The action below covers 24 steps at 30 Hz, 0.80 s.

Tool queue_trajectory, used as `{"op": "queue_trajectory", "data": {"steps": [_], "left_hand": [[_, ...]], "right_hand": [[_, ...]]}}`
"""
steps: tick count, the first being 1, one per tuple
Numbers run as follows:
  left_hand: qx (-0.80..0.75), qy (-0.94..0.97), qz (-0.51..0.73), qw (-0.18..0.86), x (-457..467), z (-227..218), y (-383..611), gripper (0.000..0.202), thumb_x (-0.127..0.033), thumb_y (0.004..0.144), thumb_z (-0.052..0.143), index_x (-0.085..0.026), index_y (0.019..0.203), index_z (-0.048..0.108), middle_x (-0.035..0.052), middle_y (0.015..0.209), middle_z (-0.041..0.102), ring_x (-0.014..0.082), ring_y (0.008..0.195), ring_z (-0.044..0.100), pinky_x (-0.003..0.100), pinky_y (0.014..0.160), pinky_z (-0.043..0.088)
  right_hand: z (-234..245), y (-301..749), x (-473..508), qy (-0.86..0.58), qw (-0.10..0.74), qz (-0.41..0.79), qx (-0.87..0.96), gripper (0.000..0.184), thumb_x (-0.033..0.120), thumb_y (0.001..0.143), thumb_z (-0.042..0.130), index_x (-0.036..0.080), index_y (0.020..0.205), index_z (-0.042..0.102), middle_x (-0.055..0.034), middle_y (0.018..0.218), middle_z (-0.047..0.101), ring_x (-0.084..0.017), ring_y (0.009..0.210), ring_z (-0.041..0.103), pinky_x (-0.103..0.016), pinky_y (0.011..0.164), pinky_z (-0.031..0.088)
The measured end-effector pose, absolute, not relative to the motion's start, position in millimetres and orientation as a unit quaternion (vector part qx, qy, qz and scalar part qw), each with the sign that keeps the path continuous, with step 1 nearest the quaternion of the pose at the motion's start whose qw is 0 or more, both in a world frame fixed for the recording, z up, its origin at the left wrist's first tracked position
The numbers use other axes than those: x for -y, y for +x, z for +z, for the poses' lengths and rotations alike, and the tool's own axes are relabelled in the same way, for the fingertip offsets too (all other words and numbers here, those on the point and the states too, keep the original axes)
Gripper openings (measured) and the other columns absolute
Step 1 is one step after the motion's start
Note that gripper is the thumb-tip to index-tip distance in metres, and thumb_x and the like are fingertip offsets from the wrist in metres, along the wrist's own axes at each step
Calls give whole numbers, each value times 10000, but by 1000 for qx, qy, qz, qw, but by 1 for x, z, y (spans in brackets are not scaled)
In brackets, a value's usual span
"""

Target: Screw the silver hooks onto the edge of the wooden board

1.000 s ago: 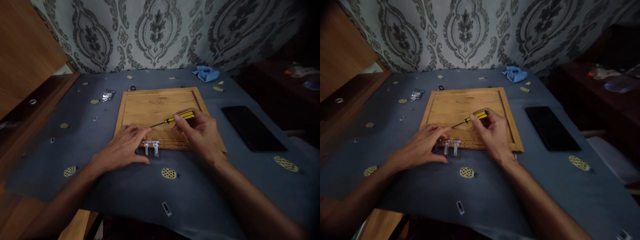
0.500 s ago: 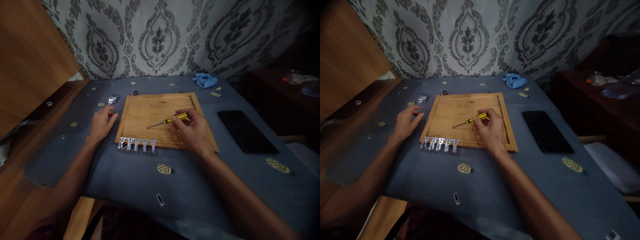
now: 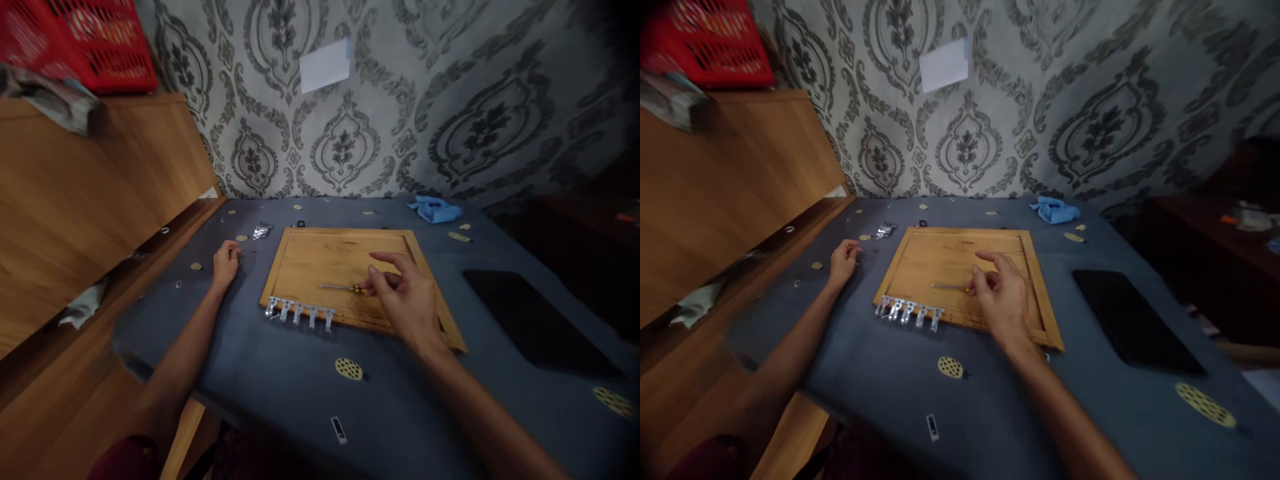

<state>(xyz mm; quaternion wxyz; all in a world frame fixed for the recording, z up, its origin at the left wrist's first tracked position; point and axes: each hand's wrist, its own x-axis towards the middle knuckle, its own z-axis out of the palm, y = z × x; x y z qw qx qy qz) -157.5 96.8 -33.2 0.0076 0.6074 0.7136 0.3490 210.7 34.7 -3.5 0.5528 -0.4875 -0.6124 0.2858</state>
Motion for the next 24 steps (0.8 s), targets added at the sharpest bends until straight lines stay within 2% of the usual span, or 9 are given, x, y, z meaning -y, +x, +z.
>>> {"op": "queue_trajectory", "data": {"steps": [4,8,13,20,24], "left_hand": [[-714,613,337,23,-107,-41,-163,333,-352,962,608,-164,1236,588,98,1228,623,224,1035,647,434,876,566],[-710,630,312,32,-119,-43,-164,335,-353,962,608,-167,1240,588,99,1240,618,227,1046,644,438,883,563],[-697,663,269,39,-126,-46,-161,328,-352,963,606,-172,1237,592,100,1254,613,230,1064,637,445,899,557],[-697,674,240,45,-141,-41,-161,335,-355,962,607,-170,1241,588,100,1250,614,230,1058,639,443,892,560],[-711,659,240,46,-164,-34,-166,334,-354,963,605,-173,1244,588,101,1258,610,231,1064,637,444,896,558]], "right_hand": [[-2,211,-33,-481,540,218,655,277,395,881,556,183,1037,641,-130,1075,660,-191,610,694,-370,548,571],[-1,211,-32,-469,525,159,692,234,361,878,532,191,965,668,-122,1029,677,-193,608,667,-405,597,566],[-1,208,-32,-460,514,109,716,211,344,890,514,210,904,676,-115,1008,703,-211,712,685,-384,631,576],[-4,211,-34,-457,505,84,727,224,331,905,498,202,910,681,-122,1029,702,-212,729,699,-352,556,573],[-3,212,-35,-457,502,80,730,241,336,918,490,188,928,681,-129,1029,695,-184,652,686,-319,493,550]]}}
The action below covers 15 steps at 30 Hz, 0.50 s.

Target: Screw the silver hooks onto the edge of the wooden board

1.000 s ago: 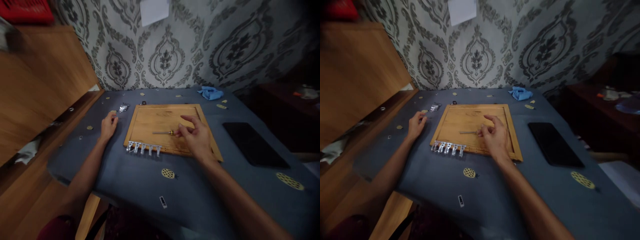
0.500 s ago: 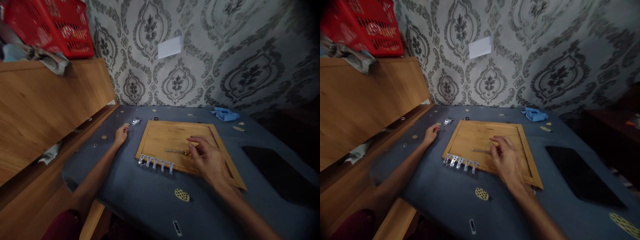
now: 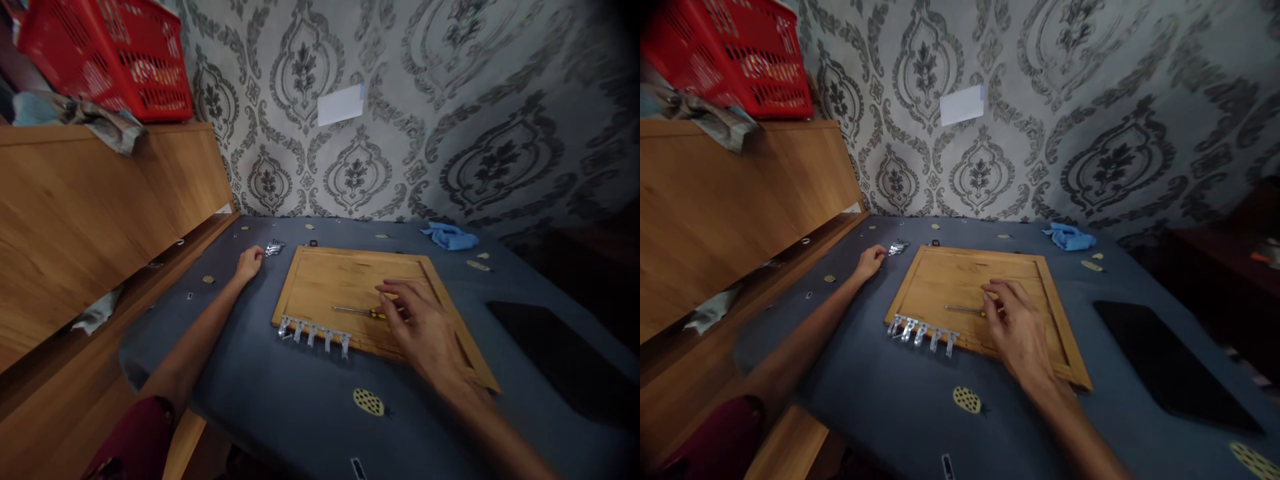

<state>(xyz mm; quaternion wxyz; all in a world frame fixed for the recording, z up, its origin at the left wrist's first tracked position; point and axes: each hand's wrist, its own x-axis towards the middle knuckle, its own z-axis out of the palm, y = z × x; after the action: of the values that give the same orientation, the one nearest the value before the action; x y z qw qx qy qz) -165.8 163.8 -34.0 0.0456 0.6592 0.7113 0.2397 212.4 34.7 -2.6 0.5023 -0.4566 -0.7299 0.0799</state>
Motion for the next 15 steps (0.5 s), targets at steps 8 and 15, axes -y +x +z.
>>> {"op": "queue_trajectory", "data": {"steps": [8,15], "left_hand": [[-723,657,208,45,-184,-33,-164,347,-355,956,617,-170,1247,585,100,1255,610,237,1072,636,448,896,557],[-715,665,210,51,-181,-34,-168,338,-355,960,610,-172,1243,588,101,1257,610,233,1068,636,446,897,557]], "right_hand": [[0,215,-34,-459,493,75,736,228,327,922,497,193,919,681,-125,1028,695,-184,665,701,-306,490,564],[-4,216,-36,-461,485,69,740,238,339,927,495,196,922,685,-124,1037,704,-178,622,687,-323,501,569]]}}
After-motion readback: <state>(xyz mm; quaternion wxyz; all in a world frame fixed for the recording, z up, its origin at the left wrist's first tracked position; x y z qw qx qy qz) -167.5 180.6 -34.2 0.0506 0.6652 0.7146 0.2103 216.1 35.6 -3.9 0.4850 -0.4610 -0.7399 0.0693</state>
